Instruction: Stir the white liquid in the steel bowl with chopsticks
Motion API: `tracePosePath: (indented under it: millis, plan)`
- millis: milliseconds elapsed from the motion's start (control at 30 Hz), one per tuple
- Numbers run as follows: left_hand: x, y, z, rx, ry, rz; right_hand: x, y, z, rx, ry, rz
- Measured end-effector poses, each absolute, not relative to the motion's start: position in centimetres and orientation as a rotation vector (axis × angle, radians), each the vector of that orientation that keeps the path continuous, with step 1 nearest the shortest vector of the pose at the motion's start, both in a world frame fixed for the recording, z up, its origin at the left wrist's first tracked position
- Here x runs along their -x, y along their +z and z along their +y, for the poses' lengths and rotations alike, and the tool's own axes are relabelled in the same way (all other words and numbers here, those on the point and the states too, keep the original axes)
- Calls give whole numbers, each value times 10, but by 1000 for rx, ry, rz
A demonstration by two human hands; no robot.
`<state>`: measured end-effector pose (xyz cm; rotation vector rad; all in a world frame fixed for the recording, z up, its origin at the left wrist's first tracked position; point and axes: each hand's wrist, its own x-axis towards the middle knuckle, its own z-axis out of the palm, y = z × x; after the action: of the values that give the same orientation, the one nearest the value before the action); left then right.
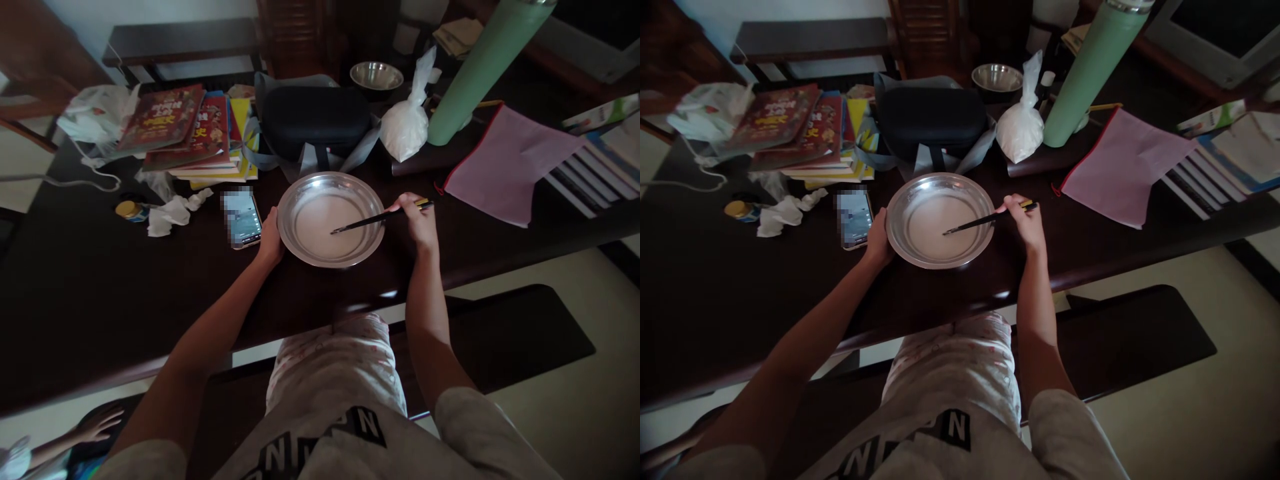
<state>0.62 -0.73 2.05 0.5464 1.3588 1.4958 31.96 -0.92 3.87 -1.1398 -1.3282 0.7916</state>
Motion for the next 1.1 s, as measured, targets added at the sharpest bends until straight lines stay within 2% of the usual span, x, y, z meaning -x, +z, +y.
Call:
tracePosePath:
  millis: [100, 267, 433, 600, 800, 967, 1100]
  plan:
    - [-6, 20, -7, -549, 1495, 1349, -317, 39, -8, 1121, 828, -1412]
    - [-6, 22, -7, -557, 1475, 1384, -321, 37, -8, 1155, 708, -1267]
    - [-6, 23, -8, -574, 1466, 1364, -318, 38, -9, 1108, 838, -1398]
    - [-4, 18, -6, -577, 1473, 1358, -320, 38, -9, 1164, 721, -1283]
    - [-3, 15, -5, -598, 1478, 1350, -317, 39, -10, 1112, 832, -1412]
    - [-2, 12, -5, -598, 1495, 1343, -320, 36, -8, 1151, 727, -1271]
    - [-3, 13, -5, -562, 1483, 1345, -317, 39, -10, 1136, 837, -1367]
